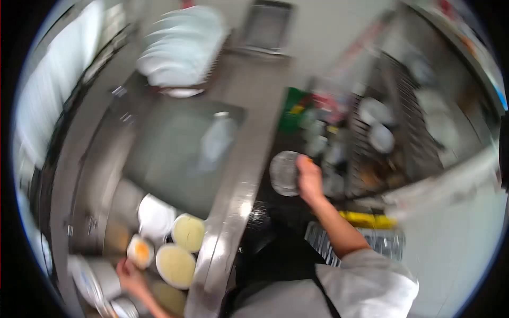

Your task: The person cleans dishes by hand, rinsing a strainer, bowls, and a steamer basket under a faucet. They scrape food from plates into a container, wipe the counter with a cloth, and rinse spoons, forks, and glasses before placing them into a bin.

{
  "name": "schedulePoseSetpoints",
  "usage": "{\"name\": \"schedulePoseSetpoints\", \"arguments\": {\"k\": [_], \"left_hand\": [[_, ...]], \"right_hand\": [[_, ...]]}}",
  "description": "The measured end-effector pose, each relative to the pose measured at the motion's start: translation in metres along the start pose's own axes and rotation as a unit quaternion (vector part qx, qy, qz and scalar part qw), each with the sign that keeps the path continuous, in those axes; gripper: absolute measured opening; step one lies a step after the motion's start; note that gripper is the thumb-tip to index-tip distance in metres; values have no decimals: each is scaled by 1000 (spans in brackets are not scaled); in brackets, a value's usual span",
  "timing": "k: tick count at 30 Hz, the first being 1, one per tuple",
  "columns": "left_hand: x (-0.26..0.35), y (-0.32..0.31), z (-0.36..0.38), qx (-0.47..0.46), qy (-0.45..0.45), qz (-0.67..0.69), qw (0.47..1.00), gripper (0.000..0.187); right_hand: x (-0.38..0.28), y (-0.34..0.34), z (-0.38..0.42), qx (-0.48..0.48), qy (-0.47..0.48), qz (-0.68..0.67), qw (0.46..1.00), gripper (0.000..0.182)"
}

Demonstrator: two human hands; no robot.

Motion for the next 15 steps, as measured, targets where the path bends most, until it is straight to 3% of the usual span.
{"name": "schedulePoseSetpoints", "arguments": {"k": [1, 2, 4, 5, 6, 7, 9, 10, 11, 13, 14, 15], "left_hand": [[16, -30, 31, 4, -14, 24, 1000, 22], [26, -76, 63, -28, 93, 175, 980, 23], [43, -182, 113, -225, 87, 222, 945, 23], [106, -218, 134, -267, 47, 165, 948, 28], [120, -257, 159, -337, 159, 222, 901, 30], [135, -282, 177, -362, 165, 305, 865, 34], [152, -308, 199, -278, 207, 468, 813, 36], [149, -300, 193, -225, 198, 461, 835, 37], [149, -291, 186, -176, 187, 454, 853, 39], [118, -251, 181, -67, 280, 491, 822, 33], [98, -222, 172, -7, 201, 477, 856, 31], [102, -186, 170, 35, 254, 459, 851, 29]], "right_hand": [[-17, -6, -6, -33, 58, 3, 998, 29], [-3, -20, -25, -74, 49, 9, 996, 28], [-38, -78, -17, -181, 84, -41, 979, 32], [-51, -102, -16, -208, 106, -32, 972, 35], [-50, -134, -14, -263, 141, 2, 955, 37], [-47, -159, -9, -303, 175, 35, 936, 40], [-82, -199, 41, -388, 286, 150, 863, 46], [-77, -225, 60, -439, 298, 202, 823, 48], [-79, -247, 89, -476, 330, 160, 799, 49], [-76, -288, 130, -530, 365, 166, 747, 48], [-70, -316, 142, -536, 426, 230, 692, 43], [-44, -344, 146, -618, 224, 249, 711, 36]]}}
Point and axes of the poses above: each hand's wrist, its own z-axis away from the middle knuckle, its own y-axis out of the back of the hand, x = y × z, the point moved 10 cm from there along -z, towards the middle knuckle, and after that the axes turned 14 degrees about z, right-handed, at the moved point
